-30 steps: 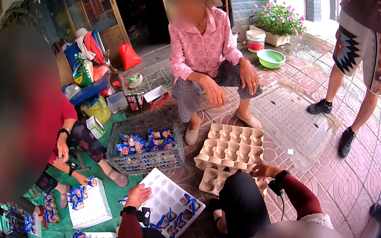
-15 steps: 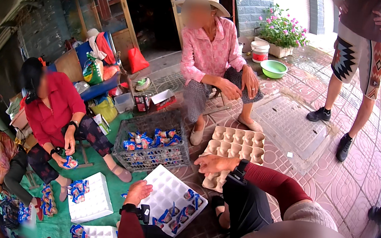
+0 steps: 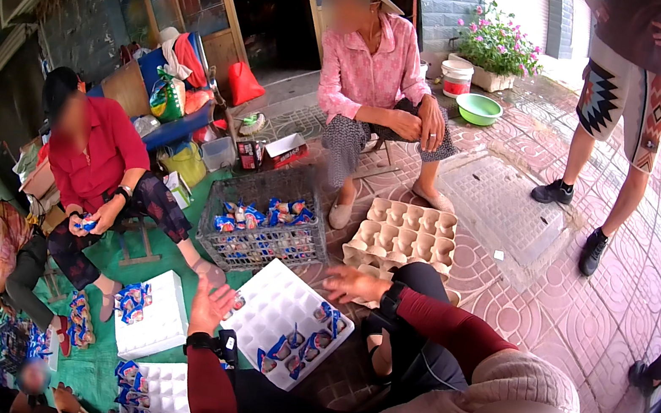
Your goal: The person takes small blue and silver packaged food items from a large plastic crate and places them into white plastic sorting trays by hand.
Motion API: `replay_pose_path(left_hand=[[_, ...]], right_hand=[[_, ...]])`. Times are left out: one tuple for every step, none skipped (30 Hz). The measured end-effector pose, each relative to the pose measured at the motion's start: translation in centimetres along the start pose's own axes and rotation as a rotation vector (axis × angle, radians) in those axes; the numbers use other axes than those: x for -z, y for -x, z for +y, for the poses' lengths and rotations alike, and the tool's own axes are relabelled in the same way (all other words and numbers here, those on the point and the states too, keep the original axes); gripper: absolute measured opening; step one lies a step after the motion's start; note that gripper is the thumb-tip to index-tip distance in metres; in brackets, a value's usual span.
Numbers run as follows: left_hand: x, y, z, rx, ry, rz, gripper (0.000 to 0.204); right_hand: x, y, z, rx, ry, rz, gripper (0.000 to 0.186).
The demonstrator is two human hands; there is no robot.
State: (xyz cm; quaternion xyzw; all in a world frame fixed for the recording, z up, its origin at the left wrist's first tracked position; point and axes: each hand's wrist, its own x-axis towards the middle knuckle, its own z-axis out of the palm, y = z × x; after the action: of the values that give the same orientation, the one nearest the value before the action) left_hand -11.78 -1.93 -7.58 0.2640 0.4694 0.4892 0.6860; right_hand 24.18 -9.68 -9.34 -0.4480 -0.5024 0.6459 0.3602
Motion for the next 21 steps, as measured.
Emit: replay_pose_path(left_hand=[[0.3,0.0,0.7,-0.084,0.125,0.022,0.086],[1.1,0.0,1.0,-0.155,0.188,0.061,0.087],[2.8,-0.4,1.2,-0.163,0.23,0.138,0.085],[4.3,-0.7,1.1,-0.081,0.212,0.208,0.079],[5.2,-0.7,1.2,-0.001,0.195,0.277,0.073],[5.9,-0.8,1.5,-0.037,0.238,0.295,0.07],[6.6,-0.5,1.9,-0.069,0.274,0.319,0.066],[6.2,0.2,2.0,-0.088,0.306,0.339,0.062],[5.7,0.5,2.5,-0.139,0.394,0.379,0.049],[6.1,0.8,3.1,-0.143,0.468,0.33,0.045],[6.6,1.0,4.1,-0.147,0.54,0.279,0.042],[7.3,1.3,5.0,-0.158,0.582,0.239,0.037],[7.9,1.4,6.0,-0.176,0.632,0.194,0.033],[10.3,0.7,7.1,-0.296,0.601,0.199,0.031],[11.8,0.1,8.1,-0.427,0.541,0.254,0.027],[12.0,-0.1,9.2,-0.447,0.506,0.298,0.024],[12.7,0.7,10.4,-0.478,0.472,0.356,0.02],[13.6,0.7,11.4,-0.51,0.44,0.341,0.016],[13.9,0.0,11.9,-0.531,0.414,0.313,0.012],[13.9,-0.4,12.2,-0.513,0.38,0.296,0.008],[12.4,-1.2,11.4,-0.465,0.353,0.297,0.008]], right_hand=[[1.3,-0.5,-0.8,0.016,-0.217,0.106,0.063],[2.5,-1.3,-1.7,0.054,-0.41,0.13,0.053],[3.4,-1.7,-2.9,0.086,-0.559,0.118,0.038],[4.0,-1.7,-3.8,0.075,-0.6,0.156,0.032],[4.6,-1.8,-4.8,0.065,-0.64,0.192,0.025],[5.2,-1.6,-5.6,0.077,-0.654,0.19,0.022],[5.9,-1.3,-5.8,0.082,-0.676,0.188,0.02],[6.8,-0.6,-5.5,0.084,-0.701,0.199,0.018],[7.6,-0.1,-5.3,0.066,-0.724,0.224,0.017],[8.3,0.2,-5.4,0.052,-0.742,0.243,0.016],[9.0,0.5,-5.3,0.04,-0.762,0.262,0.016],[9.7,1.0,-5.0,0.028,-0.776,0.256,0.016],[10.5,1.4,-5.0,0.022,-0.781,0.245,0.015],[11.0,1.5,-5.3,0.017,-0.784,0.221,0.015],[11.7,1.9,-5.1,0.007,-0.799,0.207,0.015],[13.1,2.9,-5.3,0.025,-0.748,0.24,0.016],[14.5,3.7,-5.7,0.066,-0.706,0.238,0.016],[16.4,4.7,-6.5,0.048,-0.669,0.27,0.017],[18.9,6.8,-7.2,0.059,-0.632,0.351,0.017],[21.3,8.8,-7.7,0.134,-0.619,0.517,0.017],[25.6,11.2,-7.5,0.16,-0.596,0.621,0.016]])
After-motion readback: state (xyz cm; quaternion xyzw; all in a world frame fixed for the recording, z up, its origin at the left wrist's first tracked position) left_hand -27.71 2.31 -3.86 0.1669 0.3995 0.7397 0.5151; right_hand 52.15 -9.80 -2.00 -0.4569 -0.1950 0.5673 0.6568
